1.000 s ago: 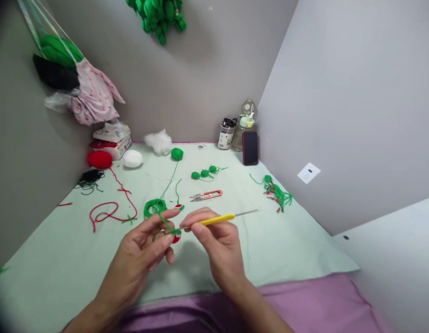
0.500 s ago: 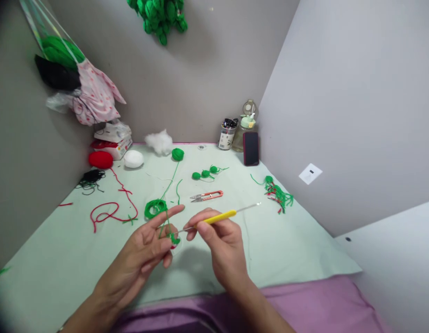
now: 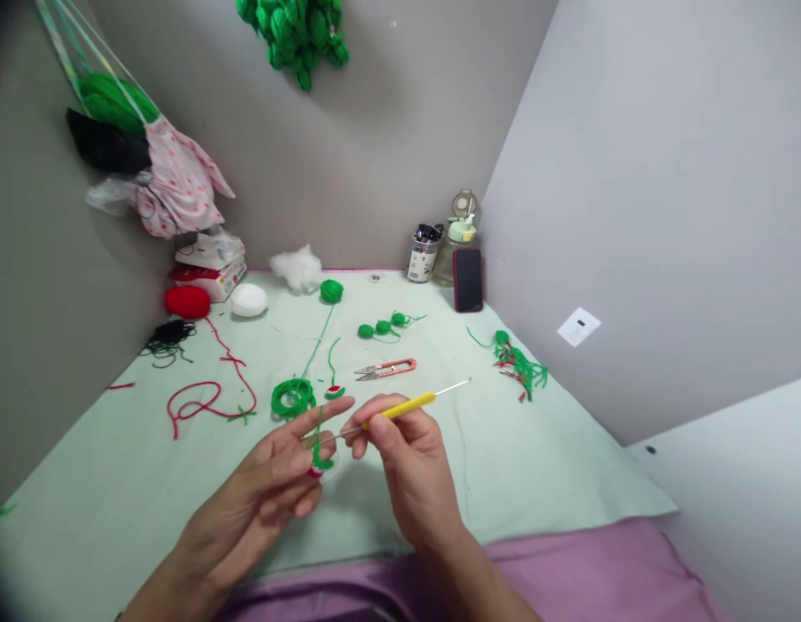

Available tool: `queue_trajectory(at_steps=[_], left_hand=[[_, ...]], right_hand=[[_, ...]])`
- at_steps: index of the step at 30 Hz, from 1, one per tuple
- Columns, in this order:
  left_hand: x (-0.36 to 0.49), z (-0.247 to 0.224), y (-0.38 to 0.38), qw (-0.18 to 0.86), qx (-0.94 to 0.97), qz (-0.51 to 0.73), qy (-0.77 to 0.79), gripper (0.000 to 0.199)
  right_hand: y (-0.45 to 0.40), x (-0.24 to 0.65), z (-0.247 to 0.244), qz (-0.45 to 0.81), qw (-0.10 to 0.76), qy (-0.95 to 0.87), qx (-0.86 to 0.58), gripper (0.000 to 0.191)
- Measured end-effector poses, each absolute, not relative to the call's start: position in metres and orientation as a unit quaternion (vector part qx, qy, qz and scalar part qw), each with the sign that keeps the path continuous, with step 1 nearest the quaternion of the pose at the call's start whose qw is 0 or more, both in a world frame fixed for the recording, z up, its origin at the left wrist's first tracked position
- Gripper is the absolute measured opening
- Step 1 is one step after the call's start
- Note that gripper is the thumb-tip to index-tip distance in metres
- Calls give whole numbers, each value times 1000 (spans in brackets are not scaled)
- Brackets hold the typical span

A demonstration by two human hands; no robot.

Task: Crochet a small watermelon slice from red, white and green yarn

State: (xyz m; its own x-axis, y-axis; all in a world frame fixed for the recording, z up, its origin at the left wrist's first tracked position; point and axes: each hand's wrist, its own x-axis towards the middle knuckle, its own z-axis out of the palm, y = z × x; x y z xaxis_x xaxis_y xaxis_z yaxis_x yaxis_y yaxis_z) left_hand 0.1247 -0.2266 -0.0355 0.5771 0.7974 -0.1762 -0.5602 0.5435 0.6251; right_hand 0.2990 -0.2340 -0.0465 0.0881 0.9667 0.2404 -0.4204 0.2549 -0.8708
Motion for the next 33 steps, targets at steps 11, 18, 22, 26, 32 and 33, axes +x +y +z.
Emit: queue_trajectory(at_steps=[11,18,22,26,32,33], left_hand=[[135,-40,-232,703,357,506,349,46],[138,-42,-230,661,367,519,398,44],[137,-41,-226,727,304,506,351,51],[134,-42,-223,777,247,470,338,46],[142,-43,-228,702,276,548,361,55],[143,-44,-229,727,269,527,350,58]], right_hand=[[-236,295,-50,426,669,-510,-334,16],[-243,287,-52,230,654,-620,-367,21],[-246,291,-57,45,593,-714,-369,37],[-242,296,-53,127,638,-664,-370,28],[-238,292,-54,134,624,-666,-387,25],[-238,293,-56,78,613,-690,-378,29]])
